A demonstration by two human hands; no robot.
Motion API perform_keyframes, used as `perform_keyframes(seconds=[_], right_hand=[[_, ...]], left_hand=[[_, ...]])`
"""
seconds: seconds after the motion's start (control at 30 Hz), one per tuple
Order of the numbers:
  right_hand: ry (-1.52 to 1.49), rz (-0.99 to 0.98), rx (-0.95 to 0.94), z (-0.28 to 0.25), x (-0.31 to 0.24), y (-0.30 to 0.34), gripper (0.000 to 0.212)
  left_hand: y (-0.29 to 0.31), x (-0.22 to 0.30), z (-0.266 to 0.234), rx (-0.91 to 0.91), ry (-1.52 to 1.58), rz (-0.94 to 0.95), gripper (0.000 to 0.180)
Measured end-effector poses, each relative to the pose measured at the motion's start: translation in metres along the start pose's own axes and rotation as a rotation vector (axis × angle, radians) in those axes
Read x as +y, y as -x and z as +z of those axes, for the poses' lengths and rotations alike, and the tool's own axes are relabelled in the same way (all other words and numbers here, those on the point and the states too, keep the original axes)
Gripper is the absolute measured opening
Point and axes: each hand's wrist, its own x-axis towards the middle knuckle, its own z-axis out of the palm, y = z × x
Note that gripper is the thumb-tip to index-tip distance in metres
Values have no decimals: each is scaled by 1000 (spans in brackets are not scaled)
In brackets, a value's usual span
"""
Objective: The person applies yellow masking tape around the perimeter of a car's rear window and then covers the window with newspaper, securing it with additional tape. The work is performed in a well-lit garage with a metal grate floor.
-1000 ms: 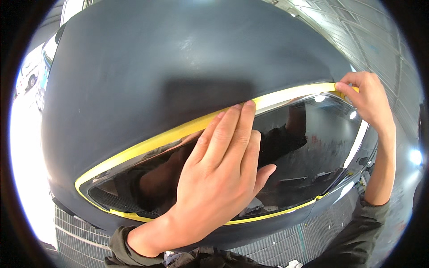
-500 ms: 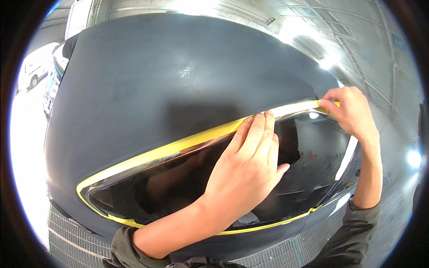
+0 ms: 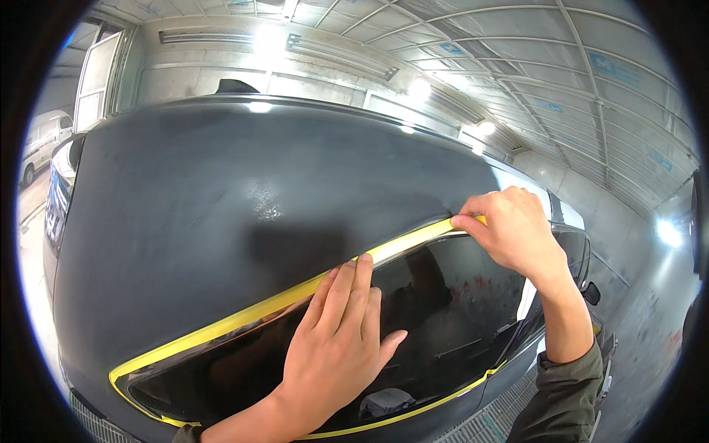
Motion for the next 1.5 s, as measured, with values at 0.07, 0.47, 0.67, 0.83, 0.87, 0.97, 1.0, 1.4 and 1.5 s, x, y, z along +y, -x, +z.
perform_keyframes(seconds=[0.07,0.47,0.67,0.83,0.87,0.97,1.0,1.4,1.5], right_hand=[[21,-26,8,0,-1,-2,20],[68,-13,-35,-3,-7,-9,22],[64,-38,-4,-2,-7,-8,22],[69,-64,15,1,-6,-8,19],[65,-67,21,1,-5,-7,19],[22,-58,-8,-2,1,-4,18],[-27,-63,3,-5,3,-1,17],[-72,-104,42,-29,15,46,23],[56,-33,86,-14,29,30,16]], left_hand=[[-1,0,0,-1,-2,12,59],[-20,10,16,44,27,44,63],[-37,18,27,39,1,89,64],[-51,24,34,49,-31,129,65],[-53,26,35,49,-40,137,66],[-59,30,34,31,-58,132,67],[-59,30,33,17,-79,133,67],[-58,29,32,-33,-162,119,72],[-59,29,35,-25,-127,119,71]])
